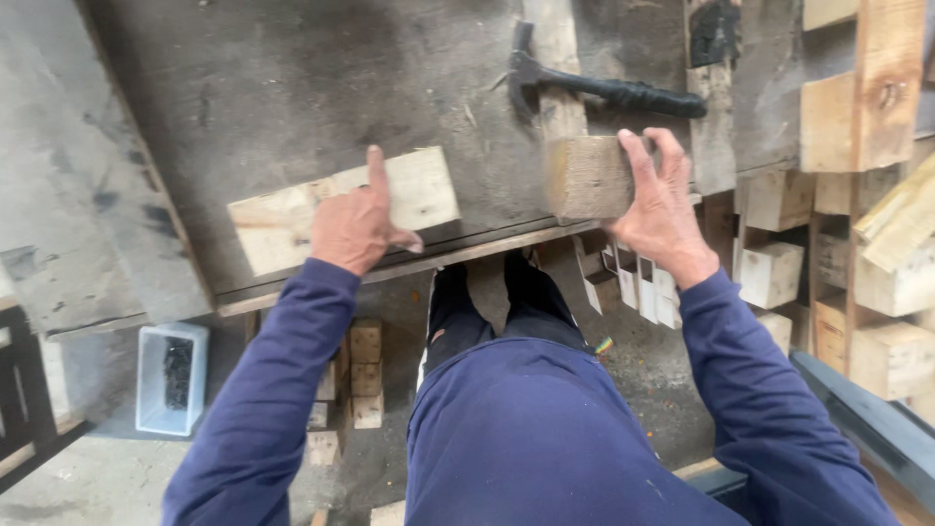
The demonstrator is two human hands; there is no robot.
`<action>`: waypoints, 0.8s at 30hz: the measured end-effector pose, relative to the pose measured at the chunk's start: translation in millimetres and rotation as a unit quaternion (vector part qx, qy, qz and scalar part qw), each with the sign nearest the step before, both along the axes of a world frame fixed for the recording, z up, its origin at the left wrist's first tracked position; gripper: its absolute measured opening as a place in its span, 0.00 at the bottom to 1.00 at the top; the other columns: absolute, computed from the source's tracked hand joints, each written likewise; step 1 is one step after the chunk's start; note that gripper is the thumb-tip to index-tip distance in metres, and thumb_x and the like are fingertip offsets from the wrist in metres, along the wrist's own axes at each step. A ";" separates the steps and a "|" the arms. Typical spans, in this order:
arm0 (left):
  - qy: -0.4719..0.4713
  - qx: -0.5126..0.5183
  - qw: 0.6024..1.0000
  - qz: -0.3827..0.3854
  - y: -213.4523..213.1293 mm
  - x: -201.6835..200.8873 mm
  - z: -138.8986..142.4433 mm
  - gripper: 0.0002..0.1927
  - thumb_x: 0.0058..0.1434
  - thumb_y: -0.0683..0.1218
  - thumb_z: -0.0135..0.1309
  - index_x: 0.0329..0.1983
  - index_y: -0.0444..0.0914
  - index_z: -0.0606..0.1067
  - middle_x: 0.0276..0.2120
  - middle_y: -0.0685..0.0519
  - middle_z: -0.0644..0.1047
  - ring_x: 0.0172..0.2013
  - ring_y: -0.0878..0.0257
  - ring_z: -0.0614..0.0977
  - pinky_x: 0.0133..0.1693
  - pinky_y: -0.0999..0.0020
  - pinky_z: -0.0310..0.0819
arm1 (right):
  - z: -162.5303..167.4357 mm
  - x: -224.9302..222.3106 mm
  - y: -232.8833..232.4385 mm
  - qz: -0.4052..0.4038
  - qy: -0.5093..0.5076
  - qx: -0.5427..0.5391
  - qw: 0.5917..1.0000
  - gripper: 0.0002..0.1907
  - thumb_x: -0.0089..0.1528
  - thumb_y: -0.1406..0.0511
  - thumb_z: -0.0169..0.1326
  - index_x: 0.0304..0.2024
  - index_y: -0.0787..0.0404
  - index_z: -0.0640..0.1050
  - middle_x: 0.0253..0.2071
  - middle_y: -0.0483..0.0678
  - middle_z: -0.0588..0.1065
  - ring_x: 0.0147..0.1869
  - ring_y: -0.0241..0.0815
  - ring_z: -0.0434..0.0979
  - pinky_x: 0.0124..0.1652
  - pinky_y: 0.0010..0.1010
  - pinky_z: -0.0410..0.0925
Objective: The person aligns wooden planks and blocks on a workbench, then uses a hammer to drive nails into the wood. They repeatedly pick up pieces, position them, hammer nails, and move the assembled pieces aside.
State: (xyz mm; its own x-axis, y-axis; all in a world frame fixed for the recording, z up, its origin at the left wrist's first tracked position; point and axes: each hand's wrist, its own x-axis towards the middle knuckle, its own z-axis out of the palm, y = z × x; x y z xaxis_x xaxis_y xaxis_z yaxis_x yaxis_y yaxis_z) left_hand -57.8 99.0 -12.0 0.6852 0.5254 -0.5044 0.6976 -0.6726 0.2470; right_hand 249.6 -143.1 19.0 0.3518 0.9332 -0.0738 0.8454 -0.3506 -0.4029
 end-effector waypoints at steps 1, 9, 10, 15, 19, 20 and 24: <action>0.017 0.006 1.000 -0.009 -1.7 2.3 0.9 0.73 0.37 0.72 0.68 0.74 0.25 0.48 0.17 0.45 0.74 0.18 0.56 0.76 0.22 0.62 0.70 | 0.3 15.7 -7.1 -0.023 0.002 -0.041 0.999 0.62 0.43 0.65 0.76 0.75 0.53 0.57 0.71 0.59 0.52 0.70 0.69 0.56 0.66 0.55 0.60; 0.019 0.037 0.999 0.008 -42.9 40.2 -4.4 0.59 0.50 0.67 0.68 0.71 0.27 0.57 0.16 0.51 0.73 0.15 0.62 0.74 0.18 0.68 0.69 | -20.4 85.8 -15.3 0.012 -0.007 -0.105 0.994 0.58 0.46 0.68 0.73 0.74 0.49 0.58 0.70 0.58 0.52 0.63 0.69 0.63 0.59 0.58 0.65; 0.000 0.032 0.999 0.009 -57.4 52.8 -5.4 0.56 0.51 0.65 0.69 0.70 0.27 0.58 0.16 0.52 0.73 0.15 0.63 0.74 0.17 0.69 0.69 | -20.6 91.2 -19.6 0.035 -0.032 -0.135 0.990 0.57 0.47 0.71 0.70 0.75 0.47 0.58 0.70 0.57 0.52 0.63 0.67 0.64 0.59 0.56 0.66; -0.078 0.023 0.997 0.010 -118.5 117.0 -17.0 0.61 0.43 0.57 0.74 0.69 0.23 0.55 0.22 0.45 0.78 0.22 0.53 0.82 0.25 0.61 0.76 | -12.7 107.8 -41.9 0.096 -0.081 -0.136 0.983 0.53 0.51 0.76 0.62 0.76 0.44 0.59 0.72 0.54 0.54 0.61 0.63 0.66 0.61 0.52 0.68; -0.075 -0.009 0.997 0.029 -123.9 127.4 -19.1 0.61 0.42 0.54 0.75 0.70 0.21 0.54 0.28 0.39 0.80 0.30 0.44 0.85 0.32 0.56 0.79 | -19.7 101.8 -48.4 0.064 -0.098 -0.184 0.976 0.58 0.45 0.76 0.64 0.76 0.46 0.58 0.71 0.57 0.51 0.61 0.66 0.63 0.56 0.53 0.68; -0.072 -0.012 0.997 0.025 -121.1 125.6 -18.0 0.62 0.41 0.55 0.76 0.70 0.21 0.53 0.28 0.38 0.80 0.30 0.45 0.85 0.32 0.57 0.80 | -21.7 99.0 -49.4 0.057 -0.106 -0.180 0.976 0.59 0.45 0.76 0.64 0.77 0.46 0.57 0.72 0.57 0.50 0.61 0.65 0.63 0.56 0.53 0.69; -0.066 -0.028 0.997 0.008 -117.3 126.9 -11.0 0.66 0.40 0.59 0.76 0.71 0.22 0.51 0.29 0.38 0.80 0.31 0.46 0.85 0.33 0.58 0.80 | -22.2 93.1 -54.2 0.045 -0.105 -0.147 0.983 0.62 0.42 0.74 0.66 0.76 0.45 0.56 0.72 0.56 0.49 0.61 0.66 0.61 0.58 0.54 0.68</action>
State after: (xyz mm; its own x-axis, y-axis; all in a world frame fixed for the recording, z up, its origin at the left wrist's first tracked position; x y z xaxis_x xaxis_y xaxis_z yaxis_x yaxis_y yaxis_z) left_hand 69.1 -18.3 -23.0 0.7390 0.5107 -0.4394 0.6675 -0.6436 0.3745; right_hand 342.7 -197.4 -3.2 0.3050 0.9102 -0.2803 0.9319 -0.3459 -0.1093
